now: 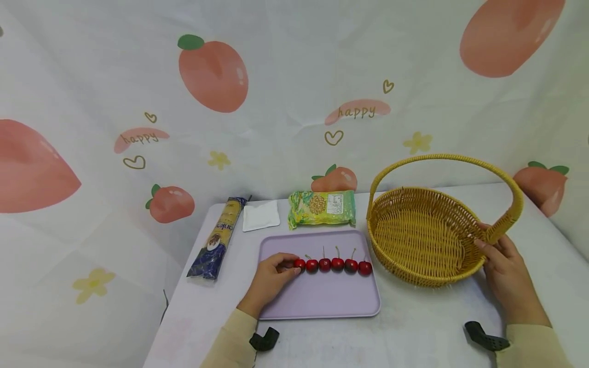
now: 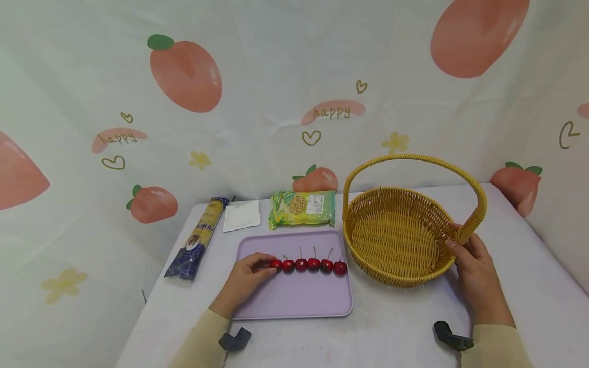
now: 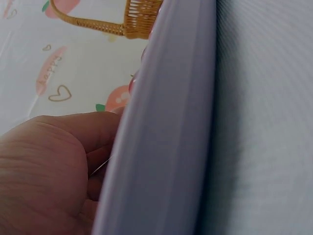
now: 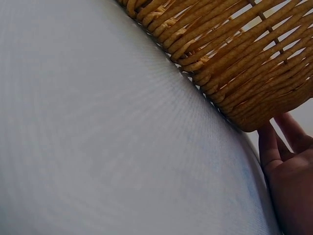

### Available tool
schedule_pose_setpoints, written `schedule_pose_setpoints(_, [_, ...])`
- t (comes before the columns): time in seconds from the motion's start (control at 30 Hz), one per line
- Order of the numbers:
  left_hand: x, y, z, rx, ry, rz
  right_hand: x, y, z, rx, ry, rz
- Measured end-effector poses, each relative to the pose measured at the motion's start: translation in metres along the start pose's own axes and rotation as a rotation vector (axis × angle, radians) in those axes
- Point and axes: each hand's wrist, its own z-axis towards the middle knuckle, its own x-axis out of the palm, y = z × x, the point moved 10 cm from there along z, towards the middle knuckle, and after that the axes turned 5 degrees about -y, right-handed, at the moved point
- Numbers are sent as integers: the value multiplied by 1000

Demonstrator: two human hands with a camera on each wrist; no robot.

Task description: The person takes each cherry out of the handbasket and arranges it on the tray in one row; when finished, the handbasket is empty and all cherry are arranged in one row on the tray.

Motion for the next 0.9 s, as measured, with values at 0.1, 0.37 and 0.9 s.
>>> schedule_pose_setpoints(0.1, [-1, -1, 0, 10, -1, 0, 0, 0, 1, 0, 1, -1])
schedule_pose_setpoints(0.37, [-1, -3, 2, 10, -9, 5, -3, 4, 0, -15, -20, -60])
schedule_pose_setpoints(0.9, [-36, -38, 10, 86, 43, 277, 21, 144, -28, -512, -460, -741])
